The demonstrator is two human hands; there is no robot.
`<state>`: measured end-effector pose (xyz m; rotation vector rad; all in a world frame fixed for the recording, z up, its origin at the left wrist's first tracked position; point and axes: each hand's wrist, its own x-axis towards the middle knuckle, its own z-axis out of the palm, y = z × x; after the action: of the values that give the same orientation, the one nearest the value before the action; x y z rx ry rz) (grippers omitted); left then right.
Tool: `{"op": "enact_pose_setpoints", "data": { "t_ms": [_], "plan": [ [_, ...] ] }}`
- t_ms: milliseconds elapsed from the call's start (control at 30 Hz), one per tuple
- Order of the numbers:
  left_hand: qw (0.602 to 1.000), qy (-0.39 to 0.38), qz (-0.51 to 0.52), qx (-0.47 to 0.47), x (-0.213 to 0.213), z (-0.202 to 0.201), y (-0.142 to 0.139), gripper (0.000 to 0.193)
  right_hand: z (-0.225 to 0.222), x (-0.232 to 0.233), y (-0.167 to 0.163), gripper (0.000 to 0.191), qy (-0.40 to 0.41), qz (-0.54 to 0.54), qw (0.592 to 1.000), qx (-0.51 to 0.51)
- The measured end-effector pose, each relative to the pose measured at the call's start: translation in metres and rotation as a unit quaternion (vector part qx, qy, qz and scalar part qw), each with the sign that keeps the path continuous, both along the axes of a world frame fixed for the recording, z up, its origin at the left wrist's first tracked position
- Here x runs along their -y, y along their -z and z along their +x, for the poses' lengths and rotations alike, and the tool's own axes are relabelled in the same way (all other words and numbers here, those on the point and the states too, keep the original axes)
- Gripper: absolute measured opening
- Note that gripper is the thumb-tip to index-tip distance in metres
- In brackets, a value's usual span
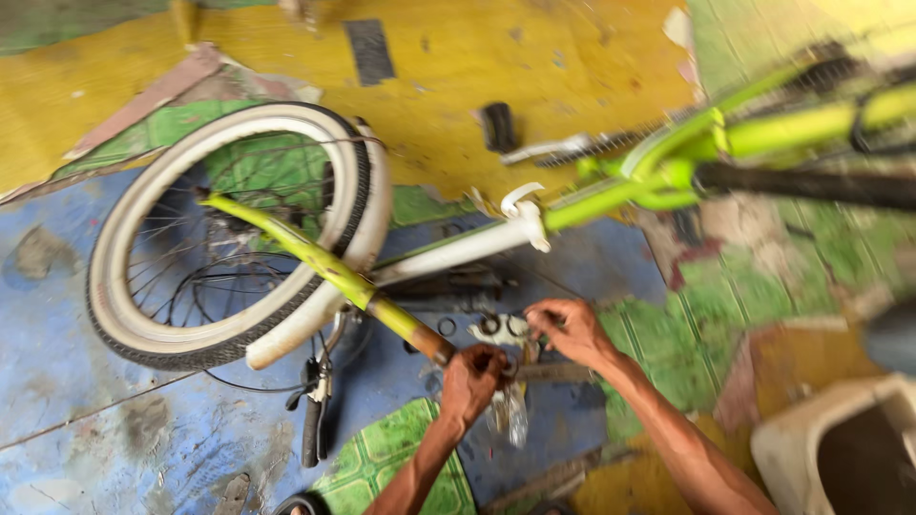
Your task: The person retrieves small metal parts from a plastic bag and places them on the floor near a green bicycle. They then use an adjustable wrench to tighten a nut on the bicycle's front fork. The person continues to handle small parts and tools while working on the bicycle.
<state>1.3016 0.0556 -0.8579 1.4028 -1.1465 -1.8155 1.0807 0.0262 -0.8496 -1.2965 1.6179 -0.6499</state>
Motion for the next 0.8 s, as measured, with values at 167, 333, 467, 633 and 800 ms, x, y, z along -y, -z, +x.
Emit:
{"op": "enact_pose_setpoints", "data": {
  "t_ms": [167, 333, 467, 633, 800],
  "plan": [
    [0.993, -0.025, -0.034, 0.106, 0.003, 0.022, 0.003, 0.023, 0.022, 0.096, 0.013, 0.020, -0.013, -0.137, 0.986, -0.093],
    [0.991, -0.035, 0.040, 0.124, 0.002, 0.040, 0.017, 0.028, 0.057, 0.161, 0.027, 0.019, -0.081, -0.230, 0.954, -0.174],
    [0.991, -0.065, 0.058, 0.106, 0.000, 0.049, 0.037, 0.028, 0.076, 0.193, 0.037, 0.020, -0.114, -0.273, 0.931, -0.213],
    [0.989, -0.099, 0.069, 0.087, 0.002, 0.053, 0.054, 0.024, 0.088, 0.205, 0.049, 0.025, -0.107, -0.275, 0.938, -0.180],
    [0.982, -0.093, 0.130, 0.106, 0.008, 0.053, 0.057, 0.025, 0.088, 0.209, 0.054, 0.024, -0.117, -0.294, 0.927, -0.200]
  ]
}}
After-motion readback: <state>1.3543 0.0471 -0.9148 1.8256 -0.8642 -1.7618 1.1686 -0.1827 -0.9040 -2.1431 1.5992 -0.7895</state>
